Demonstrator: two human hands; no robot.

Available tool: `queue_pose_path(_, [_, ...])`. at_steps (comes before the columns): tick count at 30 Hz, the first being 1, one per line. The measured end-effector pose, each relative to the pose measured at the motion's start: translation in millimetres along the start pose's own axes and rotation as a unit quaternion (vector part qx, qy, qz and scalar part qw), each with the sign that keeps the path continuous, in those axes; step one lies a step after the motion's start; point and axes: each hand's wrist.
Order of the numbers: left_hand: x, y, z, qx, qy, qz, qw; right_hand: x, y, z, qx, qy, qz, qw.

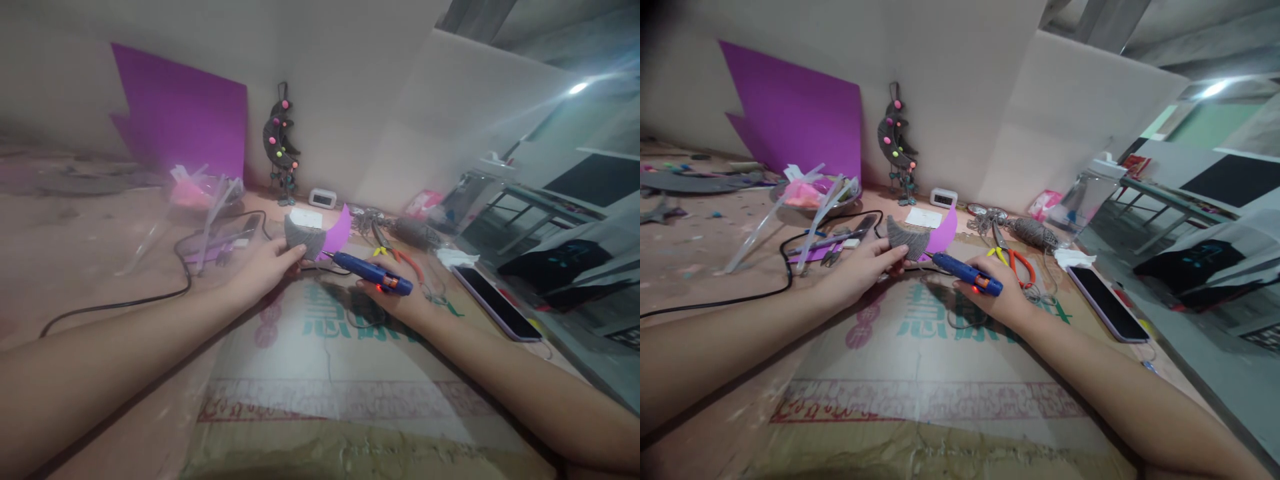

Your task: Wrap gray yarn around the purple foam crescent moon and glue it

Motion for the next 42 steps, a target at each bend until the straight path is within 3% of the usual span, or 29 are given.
queue_pose_path(7, [-1.5, -0.1, 2.0, -0.009, -0.015, -0.003, 1.0, -3.2, -3.2, 5.9, 0.003, -0.029, 0.022, 0.999])
queue_pose_path(26, [-2.7, 0.4, 3.1, -0.021, -0.021, -0.014, 0.999, -0.5, -0.9, -0.2, -0.011, 0.017, 0.01, 1.0])
queue_pose_path(42, [-2.7, -1.5, 5.6, 0.002, -0.037, 0.002, 0.999, -1.5, -2.2, 2.3, 0.002, 0.021, 0.014, 1.0])
Point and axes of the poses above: each hand's wrist, its own y-axis away from the middle knuckle, its own x-axis out of the palm, z = x × y, and after that the axes turned 7 degrees about y, right-handed
